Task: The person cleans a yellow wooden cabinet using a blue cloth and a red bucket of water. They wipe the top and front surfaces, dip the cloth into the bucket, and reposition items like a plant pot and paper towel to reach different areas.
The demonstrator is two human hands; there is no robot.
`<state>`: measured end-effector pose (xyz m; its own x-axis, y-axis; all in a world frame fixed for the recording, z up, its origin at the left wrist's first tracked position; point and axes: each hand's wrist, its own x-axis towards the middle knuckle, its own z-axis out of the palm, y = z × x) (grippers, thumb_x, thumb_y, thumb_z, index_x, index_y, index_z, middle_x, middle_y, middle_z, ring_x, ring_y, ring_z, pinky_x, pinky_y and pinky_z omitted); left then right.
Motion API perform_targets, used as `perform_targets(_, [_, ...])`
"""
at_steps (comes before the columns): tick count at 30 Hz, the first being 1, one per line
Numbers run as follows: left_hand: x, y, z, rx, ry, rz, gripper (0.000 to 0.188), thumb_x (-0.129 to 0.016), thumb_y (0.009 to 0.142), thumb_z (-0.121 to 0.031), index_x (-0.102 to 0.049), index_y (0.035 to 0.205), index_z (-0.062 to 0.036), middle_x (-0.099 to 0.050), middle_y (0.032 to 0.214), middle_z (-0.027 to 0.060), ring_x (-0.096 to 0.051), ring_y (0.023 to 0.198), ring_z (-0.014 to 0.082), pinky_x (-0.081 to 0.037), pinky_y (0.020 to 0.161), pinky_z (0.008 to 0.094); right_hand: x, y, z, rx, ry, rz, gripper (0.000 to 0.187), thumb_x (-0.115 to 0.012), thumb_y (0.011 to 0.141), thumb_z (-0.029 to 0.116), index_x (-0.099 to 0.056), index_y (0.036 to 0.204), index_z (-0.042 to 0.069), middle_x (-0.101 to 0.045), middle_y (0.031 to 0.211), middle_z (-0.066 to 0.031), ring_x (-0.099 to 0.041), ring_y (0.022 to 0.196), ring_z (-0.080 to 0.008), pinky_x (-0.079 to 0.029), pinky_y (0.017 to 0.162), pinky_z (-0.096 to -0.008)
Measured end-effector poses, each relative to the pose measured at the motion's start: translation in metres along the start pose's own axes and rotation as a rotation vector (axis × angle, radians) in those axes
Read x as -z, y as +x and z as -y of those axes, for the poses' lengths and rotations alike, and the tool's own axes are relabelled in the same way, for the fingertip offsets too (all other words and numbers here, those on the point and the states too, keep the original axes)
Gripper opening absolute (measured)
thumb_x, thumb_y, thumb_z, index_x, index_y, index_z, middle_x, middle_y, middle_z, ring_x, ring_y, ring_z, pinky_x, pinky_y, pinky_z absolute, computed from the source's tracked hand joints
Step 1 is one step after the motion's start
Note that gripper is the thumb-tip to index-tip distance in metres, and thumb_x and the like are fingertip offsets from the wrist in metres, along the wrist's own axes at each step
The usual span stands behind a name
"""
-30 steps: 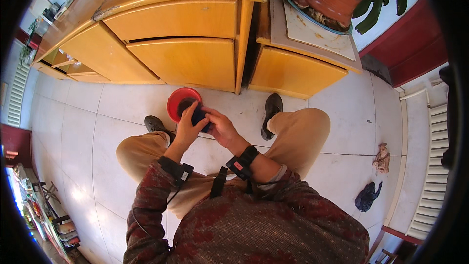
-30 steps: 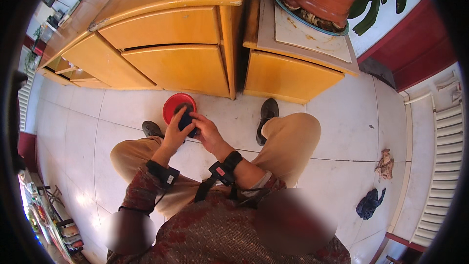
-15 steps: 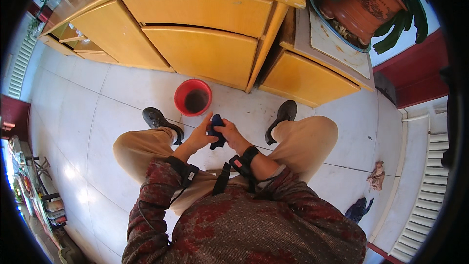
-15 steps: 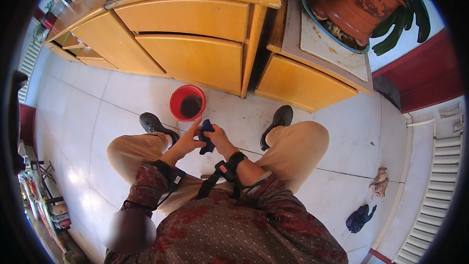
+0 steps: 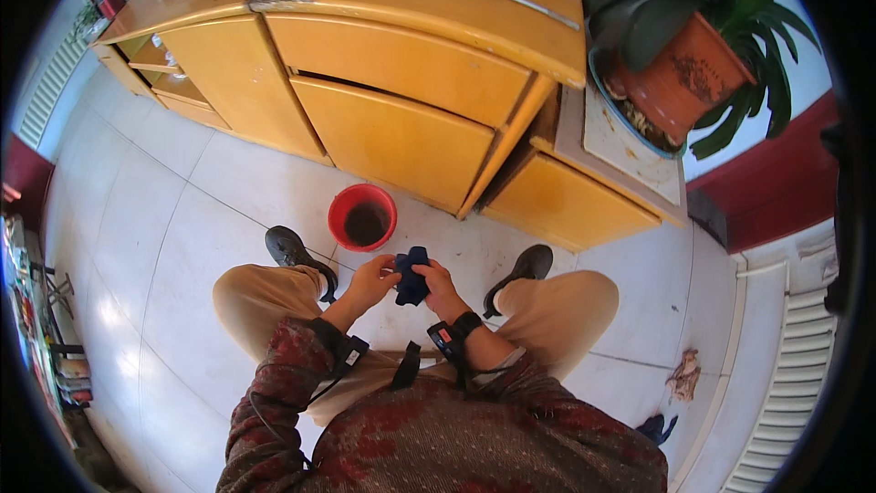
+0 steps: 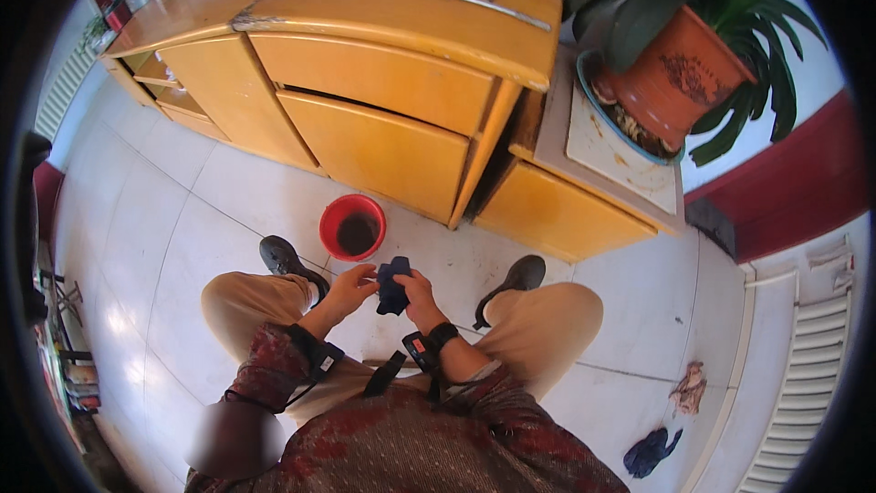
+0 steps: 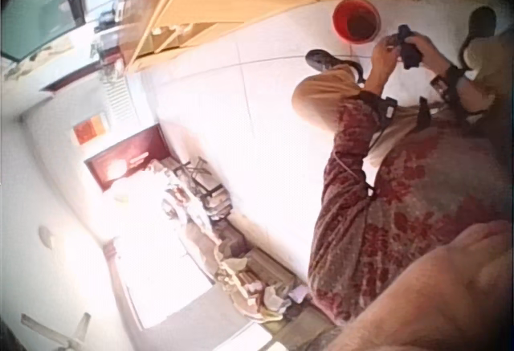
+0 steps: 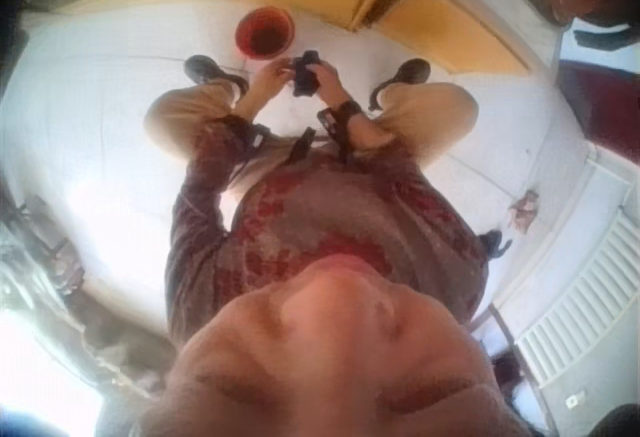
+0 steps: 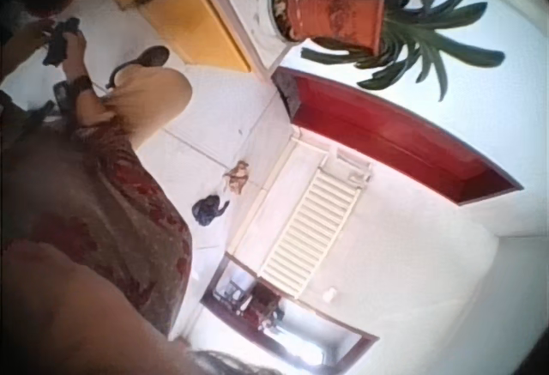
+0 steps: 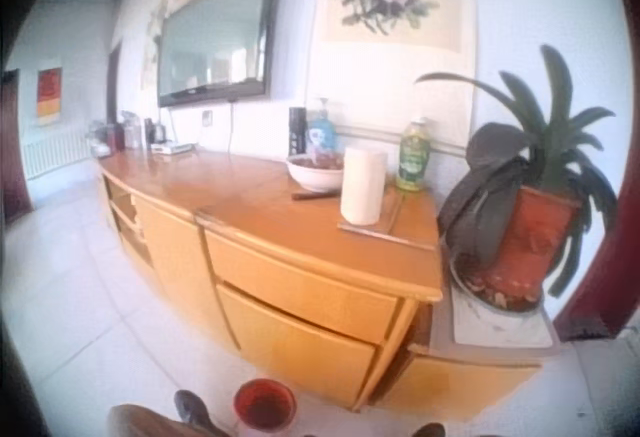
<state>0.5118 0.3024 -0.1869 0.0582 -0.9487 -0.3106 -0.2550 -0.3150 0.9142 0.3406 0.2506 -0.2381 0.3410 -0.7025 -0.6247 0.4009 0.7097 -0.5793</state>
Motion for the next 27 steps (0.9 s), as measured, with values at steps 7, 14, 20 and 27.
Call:
perform_targets(7, [0.060,0.011,-0.092,-0.208,0.136,0.014,0.039,-0.068,0.088,-0.013,-0.059,0.125,-0.0013,-0.068,0.113,0.0114,-0.066,0.099,0.0189,-0.052,0.088,0.0314,0.010,0.003,0.048,0.090,0.078,-0.066,0.029,-0.055,0.090,0.005,-0.057,0.118,-0.004,-0.067,0.108,-0.0144,-0.067,0.094,-0.0290,-0.056,0.083,-0.0430])
perform_targets(14, [0.147,0.034,-0.127,-0.135,0.503,-0.144,0.042,-0.066,0.087,-0.024,-0.063,0.124,-0.0051,-0.067,0.113,0.0195,-0.067,0.097,0.0313,-0.053,0.087,0.0386,-0.057,-0.059,0.177,0.831,-0.120,-0.054,0.039,-0.063,0.090,0.004,-0.054,0.129,0.001,-0.063,0.117,-0.0090,-0.060,0.108,-0.0231,-0.048,0.095,-0.0365])
perform_targets(20, [0.130,0.038,-0.106,-0.328,0.635,-0.135,0.043,-0.065,0.084,-0.027,-0.063,0.121,-0.0062,-0.061,0.122,0.0171,-0.061,0.109,0.0353,-0.050,0.093,0.0434,-0.116,-0.085,0.266,1.910,-1.017,-0.375,0.031,-0.061,0.089,0.002,-0.061,0.120,-0.002,-0.058,0.126,-0.0166,-0.053,0.116,-0.0340,-0.042,0.101,-0.0417])
perform_targets(27, [0.121,0.030,-0.110,-0.226,0.925,0.032,0.043,-0.065,0.082,-0.029,-0.060,0.121,-0.0110,-0.056,0.128,0.0138,-0.059,0.112,0.0338,-0.050,0.092,0.0453,-0.129,-0.052,0.293,2.095,-1.581,-0.508,0.029,-0.055,0.083,-0.001,-0.069,0.109,0.004,-0.058,0.129,-0.0162,-0.050,0.117,-0.0396,-0.037,0.103,-0.0481])
